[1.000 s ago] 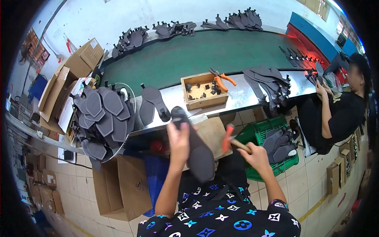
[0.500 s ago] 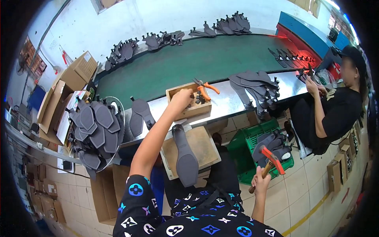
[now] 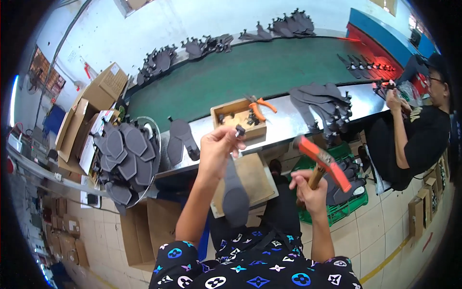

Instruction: Hammering tacks into shoe sole components at a manufacturing station.

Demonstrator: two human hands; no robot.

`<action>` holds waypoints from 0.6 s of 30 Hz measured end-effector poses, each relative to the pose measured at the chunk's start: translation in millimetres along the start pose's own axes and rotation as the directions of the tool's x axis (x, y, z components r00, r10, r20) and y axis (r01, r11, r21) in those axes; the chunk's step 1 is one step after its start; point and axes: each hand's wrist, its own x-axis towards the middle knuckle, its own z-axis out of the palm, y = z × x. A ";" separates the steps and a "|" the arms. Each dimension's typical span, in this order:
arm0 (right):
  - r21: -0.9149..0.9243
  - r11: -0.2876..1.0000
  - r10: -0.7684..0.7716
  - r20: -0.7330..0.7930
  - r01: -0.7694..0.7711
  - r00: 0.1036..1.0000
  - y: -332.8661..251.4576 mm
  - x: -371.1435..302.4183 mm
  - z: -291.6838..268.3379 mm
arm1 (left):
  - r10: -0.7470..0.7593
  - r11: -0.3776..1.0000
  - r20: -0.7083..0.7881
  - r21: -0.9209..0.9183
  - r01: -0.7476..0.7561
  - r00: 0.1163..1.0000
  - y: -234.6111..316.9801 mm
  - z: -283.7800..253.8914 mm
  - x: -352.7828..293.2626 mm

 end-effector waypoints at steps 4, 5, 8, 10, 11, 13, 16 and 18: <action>0.141 0.990 -0.034 0.144 0.014 0.989 -46.4 20.8 51.2 | -0.015 0.990 0.066 -0.142 0.024 0.998 33.3 21.1 -73.8; 0.138 0.990 -0.017 0.161 -0.005 0.987 -55.8 22.8 62.9 | -0.012 0.989 0.062 -0.149 0.021 0.998 36.5 22.6 -85.4; 0.101 0.987 -0.151 0.279 0.127 0.948 -71.3 27.3 88.4 | -0.010 0.964 0.024 -0.265 0.016 1.000 31.6 25.3 -109.8; -0.024 0.942 -0.302 0.375 0.335 0.876 -76.6 28.0 99.8 | -0.022 0.915 -0.014 -0.404 0.014 1.000 20.6 28.6 -120.1; 0.019 0.954 -0.284 0.389 0.301 0.876 -71.2 26.0 104.7 | -0.098 0.911 -0.031 -0.406 0.077 0.995 21.7 32.9 -124.9; -0.012 0.953 -0.278 0.363 0.303 0.889 -63.1 20.0 114.3 | -0.231 0.778 0.055 -0.590 0.218 0.971 16.7 31.7 -131.4; -0.100 0.933 -0.287 0.375 0.347 0.881 -54.3 14.4 116.4 | -0.303 0.694 0.121 -0.652 0.306 0.945 10.6 22.8 -132.2; 0.152 0.978 -0.186 0.323 0.143 0.928 -45.8 9.9 118.8 | -0.319 0.683 0.145 -0.650 0.333 0.937 4.0 12.2 -129.7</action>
